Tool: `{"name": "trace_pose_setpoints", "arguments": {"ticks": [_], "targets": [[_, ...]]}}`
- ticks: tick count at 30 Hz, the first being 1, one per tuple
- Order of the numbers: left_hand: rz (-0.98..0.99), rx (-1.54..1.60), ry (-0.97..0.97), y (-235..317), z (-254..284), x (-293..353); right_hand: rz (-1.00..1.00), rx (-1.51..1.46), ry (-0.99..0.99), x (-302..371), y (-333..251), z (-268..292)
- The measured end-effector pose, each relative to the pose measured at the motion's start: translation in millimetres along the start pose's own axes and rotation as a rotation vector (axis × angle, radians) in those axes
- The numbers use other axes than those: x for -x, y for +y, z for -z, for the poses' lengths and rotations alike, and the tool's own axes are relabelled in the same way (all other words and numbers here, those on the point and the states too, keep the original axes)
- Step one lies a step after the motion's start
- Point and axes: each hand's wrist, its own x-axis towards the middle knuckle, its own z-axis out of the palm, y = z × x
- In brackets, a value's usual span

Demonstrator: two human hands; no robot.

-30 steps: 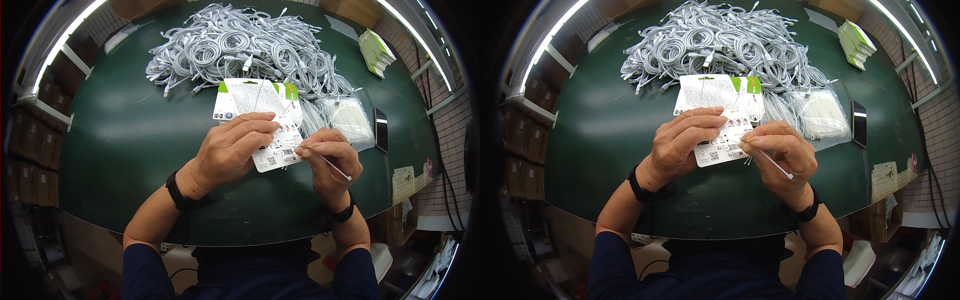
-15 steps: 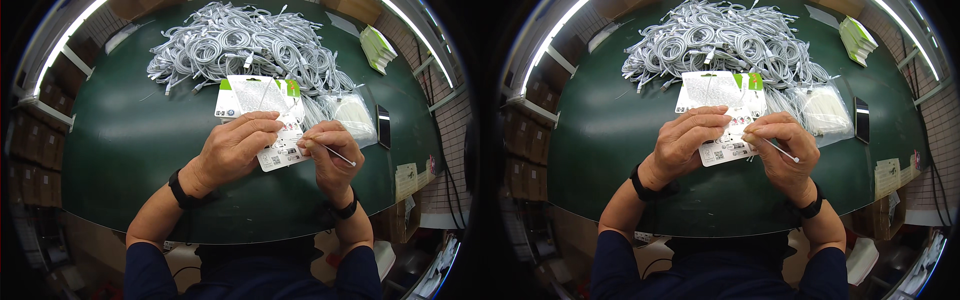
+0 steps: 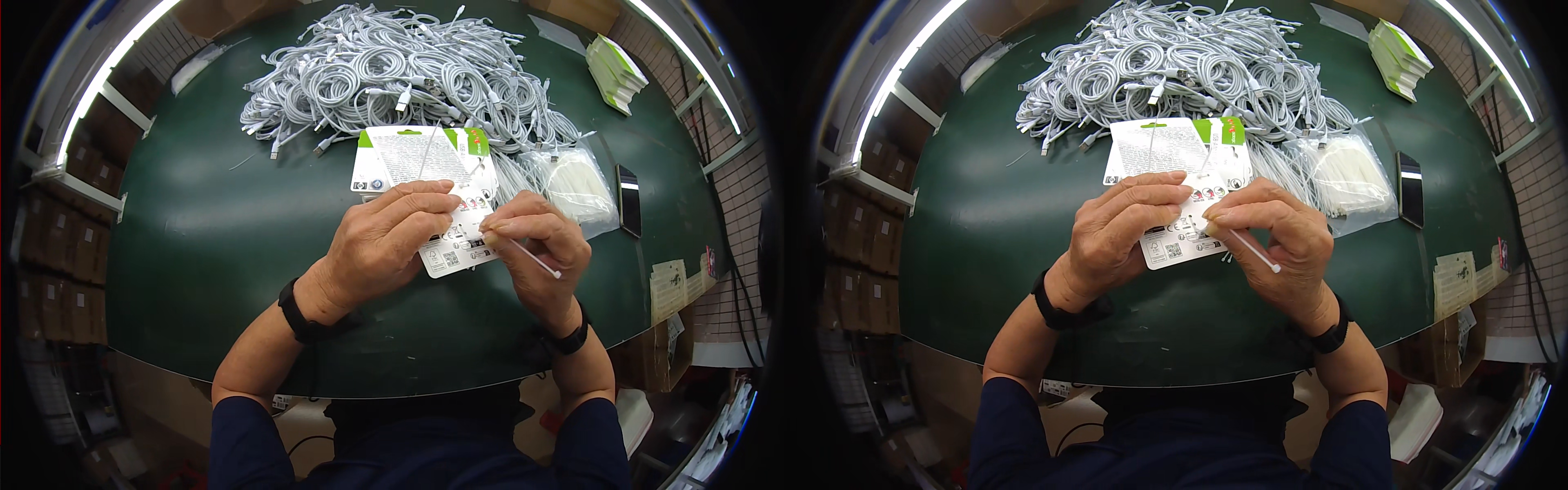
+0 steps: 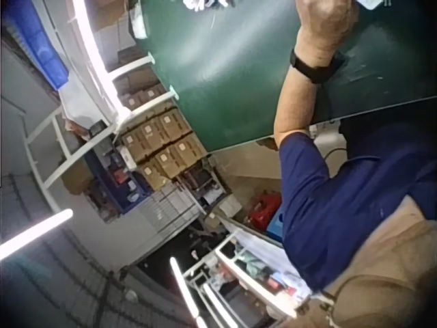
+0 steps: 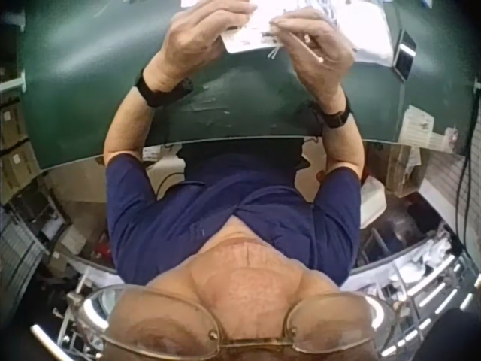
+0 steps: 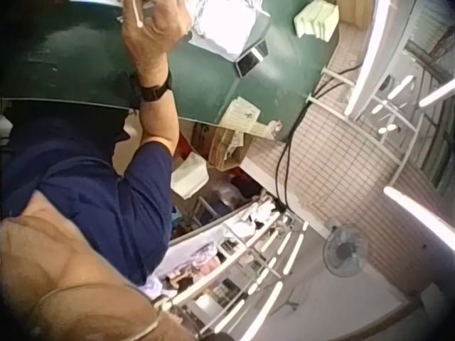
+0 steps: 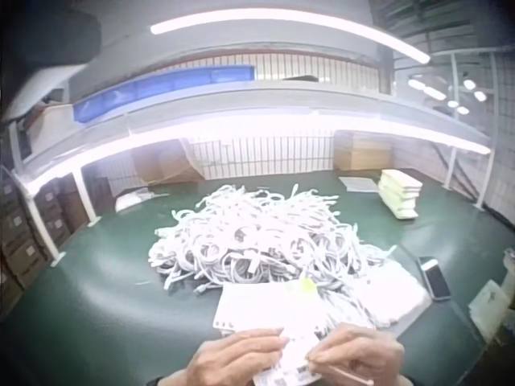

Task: Packaging USB cables into cardboard sleeves and securing them with plastic ties.

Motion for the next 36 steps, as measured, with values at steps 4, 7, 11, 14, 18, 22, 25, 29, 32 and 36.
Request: {"name": "trace_pose_setpoints", "arguments": {"ticks": [4,7,11,14,18,22,25,29,32,36], "targets": [[0.008,-0.004,0.007,1,1,0,-0.035,0.076,-0.163,-8,-7,7],[0.023,-0.002,0.006,4,2,-1,-0.007,0.033,-0.082,-6,-8,8],[0.027,-0.007,-0.018,6,3,0,0.023,0.086,-0.111,-6,-9,5],[0.018,-0.011,-0.016,6,3,-1,-0.025,0.075,-0.113,-5,-9,5],[0.024,0.032,0.023,6,2,-1,-0.063,0.017,-0.090,-3,-8,4],[0.079,0.106,0.085,10,2,-2,0.005,0.034,-0.116,-3,-5,2],[0.126,0.167,0.142,14,2,-2,0.064,0.065,-0.153,-4,-8,-1],[0.224,0.256,0.236,19,-2,-2,0.115,0.093,-0.179,-4,-11,-6],[0.334,0.299,0.279,20,-5,0,0.125,0.112,-0.158,-3,-10,-7],[0.387,0.364,0.285,15,-9,5,0.097,0.109,-0.156,-1,-8,-8]]}}
